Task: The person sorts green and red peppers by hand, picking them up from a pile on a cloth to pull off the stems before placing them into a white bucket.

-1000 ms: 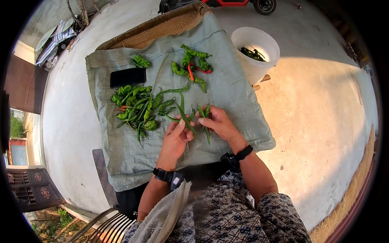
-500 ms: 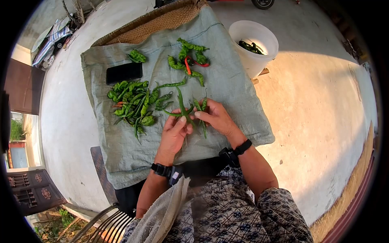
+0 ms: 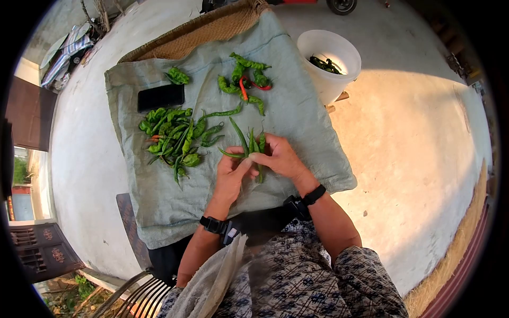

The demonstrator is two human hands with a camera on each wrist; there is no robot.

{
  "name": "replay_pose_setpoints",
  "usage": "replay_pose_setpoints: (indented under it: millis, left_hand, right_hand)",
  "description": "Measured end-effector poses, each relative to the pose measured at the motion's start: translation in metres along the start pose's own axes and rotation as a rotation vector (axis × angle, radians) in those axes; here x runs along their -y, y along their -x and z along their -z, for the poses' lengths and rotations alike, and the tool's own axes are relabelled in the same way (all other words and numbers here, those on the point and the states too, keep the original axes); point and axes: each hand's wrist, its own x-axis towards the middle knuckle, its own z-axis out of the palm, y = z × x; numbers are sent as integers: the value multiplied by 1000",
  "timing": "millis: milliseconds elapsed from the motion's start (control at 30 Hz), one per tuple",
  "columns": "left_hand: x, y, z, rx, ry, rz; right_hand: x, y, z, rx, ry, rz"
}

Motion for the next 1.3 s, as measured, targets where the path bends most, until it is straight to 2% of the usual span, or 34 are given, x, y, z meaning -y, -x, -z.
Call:
replay_pose_setpoints:
  millis: [133,267,367,467,567,700,733,833,900,967,1033,1167,1300]
  left_hand:
    - [1,1,2,-32,35,-23]
    - [1,4,3,-58,115,-57]
    - [1,4,5,-46,120,-73]
    - [2,5,5,-42,102,-71]
    - [1,4,5,-26,117,-75]
    - [0,4,5,1,137,-95]
    - [0,5,5,8,142,-99]
    - [1,4,7,24,133,-114]
    - [-1,4,6,25,114,-113]
    - [-1,4,7,19,112,-112]
    - [0,5,7,18,122,-108]
    - [1,2,9,44,162,-103]
    - [1,2,10,42,178,-94]
  right_hand:
    - [9,1,4,-33,69,-59]
    - [8,1,4,-119,-128,-57]
    - [32,4,3,-188,-127,-55]
    - [91,3,13,-260,152,68]
    - [163,-7,37,-390,368,372]
    - [233,-39,96,-718,740,707]
    - [242,-49,119,-748,863,727]
    - [252,-79,174,-888,1261,520]
    - [234,-89,225,-885,1307,495]
    - [228,-91,230,-869,1265,458]
    - [228,-74,196,-853,1136,404]
    - [204,-41,123,-596,796,290]
    - [164,-20,50,-317,635,130]
